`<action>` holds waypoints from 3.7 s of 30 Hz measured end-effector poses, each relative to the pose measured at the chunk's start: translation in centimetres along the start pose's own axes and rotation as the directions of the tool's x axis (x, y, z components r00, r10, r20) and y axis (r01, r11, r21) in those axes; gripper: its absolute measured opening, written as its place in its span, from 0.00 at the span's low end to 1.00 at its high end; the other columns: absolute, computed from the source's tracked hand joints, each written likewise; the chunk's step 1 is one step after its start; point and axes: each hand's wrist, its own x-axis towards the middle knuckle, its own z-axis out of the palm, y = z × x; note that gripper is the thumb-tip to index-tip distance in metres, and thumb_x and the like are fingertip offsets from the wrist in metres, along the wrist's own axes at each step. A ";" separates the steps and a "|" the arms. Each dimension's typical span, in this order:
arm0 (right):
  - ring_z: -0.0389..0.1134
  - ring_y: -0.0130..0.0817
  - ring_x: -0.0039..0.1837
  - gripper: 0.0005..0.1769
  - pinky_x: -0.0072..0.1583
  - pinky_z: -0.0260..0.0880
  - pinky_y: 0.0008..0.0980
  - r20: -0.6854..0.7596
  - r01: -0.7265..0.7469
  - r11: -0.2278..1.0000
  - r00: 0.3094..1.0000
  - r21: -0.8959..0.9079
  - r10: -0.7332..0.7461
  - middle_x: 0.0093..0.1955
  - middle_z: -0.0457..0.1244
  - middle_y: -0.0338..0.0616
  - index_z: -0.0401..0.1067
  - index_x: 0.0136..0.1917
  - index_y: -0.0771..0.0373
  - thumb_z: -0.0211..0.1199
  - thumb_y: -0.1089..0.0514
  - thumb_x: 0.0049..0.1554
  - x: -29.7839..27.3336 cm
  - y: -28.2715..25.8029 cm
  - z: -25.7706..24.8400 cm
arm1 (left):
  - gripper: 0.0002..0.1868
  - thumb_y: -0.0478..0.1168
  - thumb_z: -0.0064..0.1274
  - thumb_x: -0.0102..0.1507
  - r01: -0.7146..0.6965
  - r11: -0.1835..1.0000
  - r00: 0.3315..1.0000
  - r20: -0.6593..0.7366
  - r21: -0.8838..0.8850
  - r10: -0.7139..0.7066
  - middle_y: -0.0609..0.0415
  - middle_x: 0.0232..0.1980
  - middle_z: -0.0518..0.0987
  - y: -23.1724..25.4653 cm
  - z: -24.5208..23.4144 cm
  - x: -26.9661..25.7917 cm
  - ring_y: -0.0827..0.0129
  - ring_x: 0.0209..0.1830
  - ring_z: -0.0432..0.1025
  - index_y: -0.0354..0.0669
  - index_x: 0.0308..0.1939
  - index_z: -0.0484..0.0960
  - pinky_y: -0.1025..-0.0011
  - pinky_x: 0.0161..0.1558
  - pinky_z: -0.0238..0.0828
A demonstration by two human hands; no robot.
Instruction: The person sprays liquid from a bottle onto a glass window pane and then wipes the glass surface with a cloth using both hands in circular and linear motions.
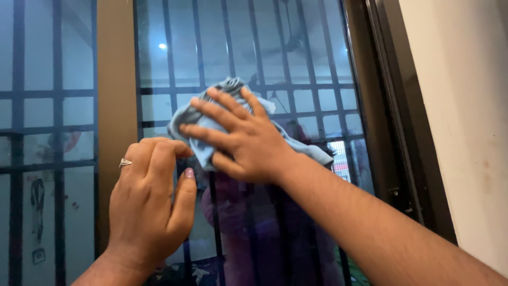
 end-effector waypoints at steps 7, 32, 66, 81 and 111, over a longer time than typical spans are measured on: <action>0.44 0.43 0.87 0.29 0.82 0.35 0.66 0.003 -0.008 1.000 1.000 0.019 0.008 0.84 0.53 0.40 0.66 0.74 0.41 0.59 0.46 0.59 -1.8 -3.4 -0.2 | 0.15 0.38 0.47 0.60 -0.016 1.000 1.000 0.026 -0.004 0.016 0.44 0.51 0.75 0.1 0.0 0.1 0.48 0.49 0.68 0.38 0.49 0.76 0.55 0.51 0.66; 0.41 0.41 0.86 0.32 0.81 0.31 0.64 0.277 0.219 0.964 0.927 0.152 -0.255 0.82 0.50 0.43 0.68 0.72 0.41 0.59 0.38 0.54 -3.4 -5.0 1.0 | 0.17 0.38 0.44 0.60 -0.031 0.996 0.988 0.145 -0.088 0.044 0.40 0.53 0.74 -0.1 -0.9 -1.2 0.47 0.52 0.67 0.36 0.52 0.74 0.54 0.54 0.63; 0.48 0.41 0.85 0.23 0.84 0.34 0.61 0.175 0.232 0.938 0.944 0.258 -0.281 0.78 0.56 0.37 0.74 0.67 0.43 0.57 0.42 0.60 -6.2 -8.9 1.5 | 0.14 0.40 0.43 0.61 -0.013 0.997 0.971 0.238 -0.069 0.029 0.45 0.44 0.78 -0.3 -1.0 -1.1 0.49 0.49 0.69 0.36 0.45 0.76 0.55 0.52 0.64; 0.43 0.43 0.86 0.31 0.81 0.33 0.64 -0.002 0.017 0.999 1.000 -0.031 -0.017 0.84 0.49 0.42 0.64 0.76 0.45 0.56 0.40 0.61 1.0 -4.8 2.0 | 0.20 0.41 0.45 0.63 -0.022 0.994 0.991 0.131 -0.105 0.035 0.37 0.60 0.70 -0.3 -1.2 -1.9 0.45 0.56 0.66 0.34 0.56 0.74 0.53 0.58 0.63; 0.45 0.42 0.85 0.27 0.80 0.36 0.63 -0.070 0.045 0.998 0.997 0.050 -0.041 0.82 0.52 0.42 0.68 0.73 0.49 0.55 0.42 0.64 2.3 -2.1 2.4 | 0.36 0.49 0.46 0.66 -0.126 0.977 0.977 0.194 0.170 0.092 0.33 0.78 0.60 0.2 -0.9 -3.2 0.41 0.81 0.48 0.32 0.73 0.62 0.46 0.78 0.39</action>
